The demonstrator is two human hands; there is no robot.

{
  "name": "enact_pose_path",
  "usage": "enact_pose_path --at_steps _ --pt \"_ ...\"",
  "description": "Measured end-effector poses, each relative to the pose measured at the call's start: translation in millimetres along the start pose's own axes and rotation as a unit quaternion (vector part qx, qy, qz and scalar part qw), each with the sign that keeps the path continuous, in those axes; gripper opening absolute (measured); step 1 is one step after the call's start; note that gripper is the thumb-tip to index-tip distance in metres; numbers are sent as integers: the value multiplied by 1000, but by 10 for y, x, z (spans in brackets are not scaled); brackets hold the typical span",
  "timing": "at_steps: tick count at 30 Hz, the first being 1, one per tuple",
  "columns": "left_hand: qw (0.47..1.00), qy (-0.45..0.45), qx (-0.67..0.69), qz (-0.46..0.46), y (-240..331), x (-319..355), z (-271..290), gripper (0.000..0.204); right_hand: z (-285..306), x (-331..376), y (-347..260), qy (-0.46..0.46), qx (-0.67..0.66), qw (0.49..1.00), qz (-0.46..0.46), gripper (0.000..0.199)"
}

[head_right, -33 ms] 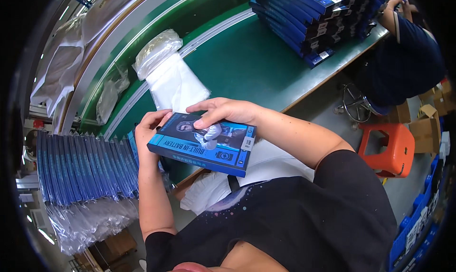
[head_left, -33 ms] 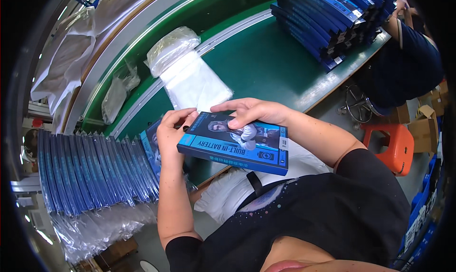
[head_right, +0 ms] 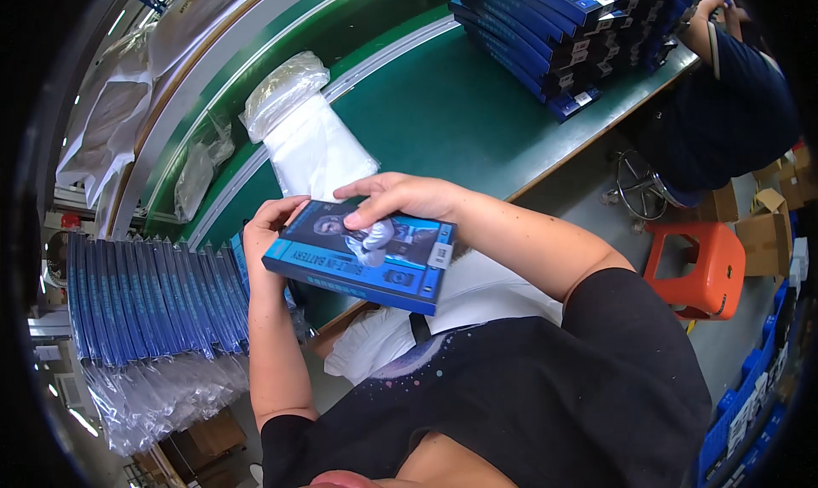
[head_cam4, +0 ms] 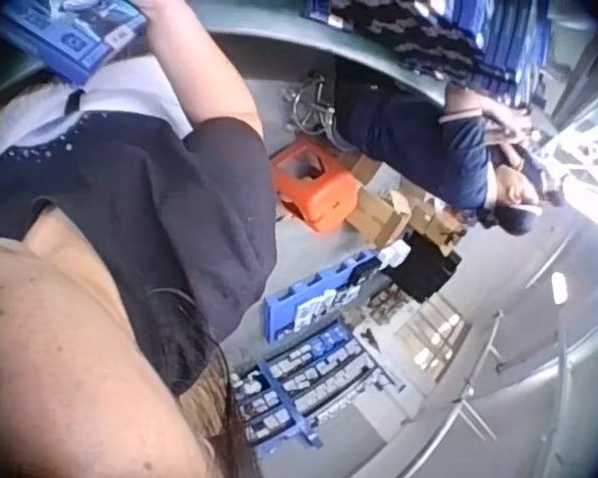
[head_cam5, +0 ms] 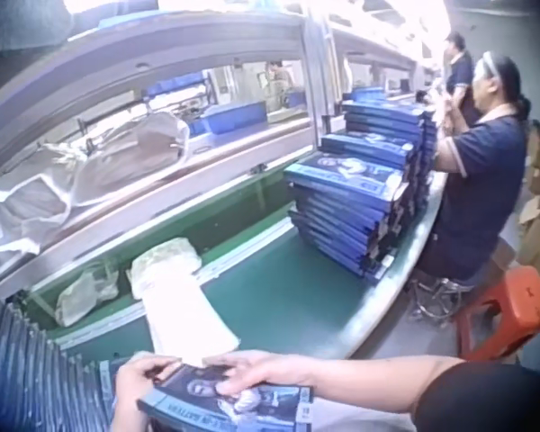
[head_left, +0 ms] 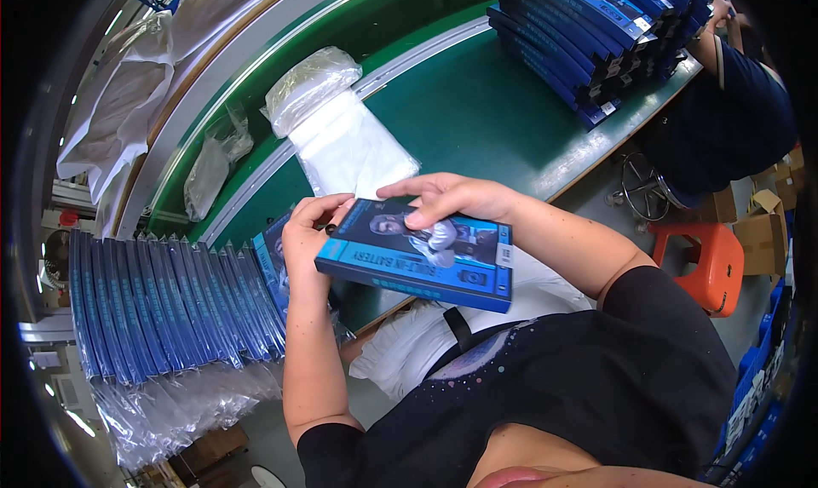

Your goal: Packing products into plastic sleeves and stacking them at a factory workbench.

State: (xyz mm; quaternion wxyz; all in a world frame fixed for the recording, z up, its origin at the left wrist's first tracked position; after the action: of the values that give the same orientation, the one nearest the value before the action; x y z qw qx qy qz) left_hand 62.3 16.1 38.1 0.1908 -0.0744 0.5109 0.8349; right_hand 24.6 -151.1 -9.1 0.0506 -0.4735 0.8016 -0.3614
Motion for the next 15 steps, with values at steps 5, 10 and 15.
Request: enact_pose_path --at_steps 5,10,15 --pt "993 0 67 92 -90 59 89 16 1 114 -246 45 74 996 -1 63" --pt "994 -24 44 102 -123 102 108 16 109 172 -237 111 131 985 26 59" --pt "999 -22 -44 15 50 97 83 19 137 151 -183 202 132 965 105 64"
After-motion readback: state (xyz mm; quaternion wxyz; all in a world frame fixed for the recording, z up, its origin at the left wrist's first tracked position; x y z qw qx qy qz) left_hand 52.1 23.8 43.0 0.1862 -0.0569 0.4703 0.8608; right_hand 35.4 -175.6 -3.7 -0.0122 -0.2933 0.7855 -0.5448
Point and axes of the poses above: each hand's wrist, its own x-axis away from the middle knuckle, its own z-axis out of the back of the hand, y = z × x, the point moved 7 cm from there along -x, towards the middle knuckle, and after that the axes turned 13 degrees about -z, right-handed, at the moved point
